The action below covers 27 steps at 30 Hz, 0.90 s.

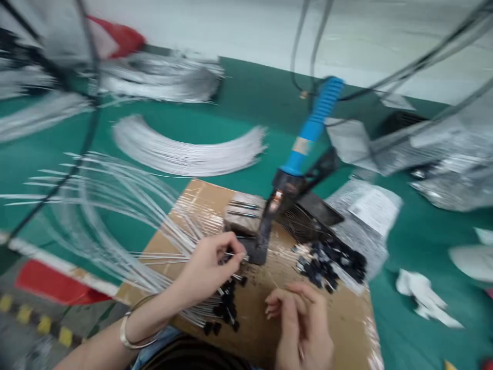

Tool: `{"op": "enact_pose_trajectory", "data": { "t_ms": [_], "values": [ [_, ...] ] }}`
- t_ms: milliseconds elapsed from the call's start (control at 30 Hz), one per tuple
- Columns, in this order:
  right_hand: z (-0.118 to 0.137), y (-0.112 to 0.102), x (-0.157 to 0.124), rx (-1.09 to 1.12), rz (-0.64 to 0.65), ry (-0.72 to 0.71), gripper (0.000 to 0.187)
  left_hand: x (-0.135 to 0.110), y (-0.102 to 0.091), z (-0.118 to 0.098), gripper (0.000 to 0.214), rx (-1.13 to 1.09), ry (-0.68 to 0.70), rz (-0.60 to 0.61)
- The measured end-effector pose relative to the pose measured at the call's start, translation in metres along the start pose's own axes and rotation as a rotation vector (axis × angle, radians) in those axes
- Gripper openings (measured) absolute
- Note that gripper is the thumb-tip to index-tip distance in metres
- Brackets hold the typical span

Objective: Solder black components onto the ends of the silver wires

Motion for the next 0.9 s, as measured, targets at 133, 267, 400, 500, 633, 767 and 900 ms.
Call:
{"op": "enact_pose_trajectory", "data": {
  "t_ms": [133,267,400,500,633,767,900],
  "values": [
    [-0.001,0.012,0.003,-0.074,0.043,0.058,0.034,0.003,0.001,0.0,0.012,-0.05,-0.038,0.046],
    [0.008,0.027,0.004,-0.088,0.18,0.017,0.04,0.002,0.0,-0.003,0.013,-0.102,-0.067,0.032],
    [0.011,0.036,0.002,-0.083,0.302,0.063,0.045,0.001,-0.001,-0.004,0.012,-0.095,-0.074,0.017],
    [0.014,0.039,0.002,-0.034,0.327,0.094,0.044,0.001,0.0,-0.007,0.013,-0.072,-0.073,0.011],
    [0.019,0.042,0.003,-0.003,0.3,0.07,0.035,0.002,0.0,-0.012,0.013,-0.038,-0.055,-0.004],
    [0.025,0.046,0.005,-0.021,0.273,-0.019,0.028,0.003,-0.001,-0.016,0.012,-0.045,-0.038,-0.015],
    [0.025,0.048,0.006,-0.024,0.261,-0.035,0.024,0.003,-0.002,-0.019,0.011,-0.081,-0.025,-0.017]
  ]
}}
Point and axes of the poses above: each hand's wrist, its own x-axis towards the middle knuckle, its own y-axis out of the palm, z = x × y, the point moved 10 cm from there along x, towards the middle knuckle, and after that the axes turned 5 degrees about -z, right-handed, at the moved point
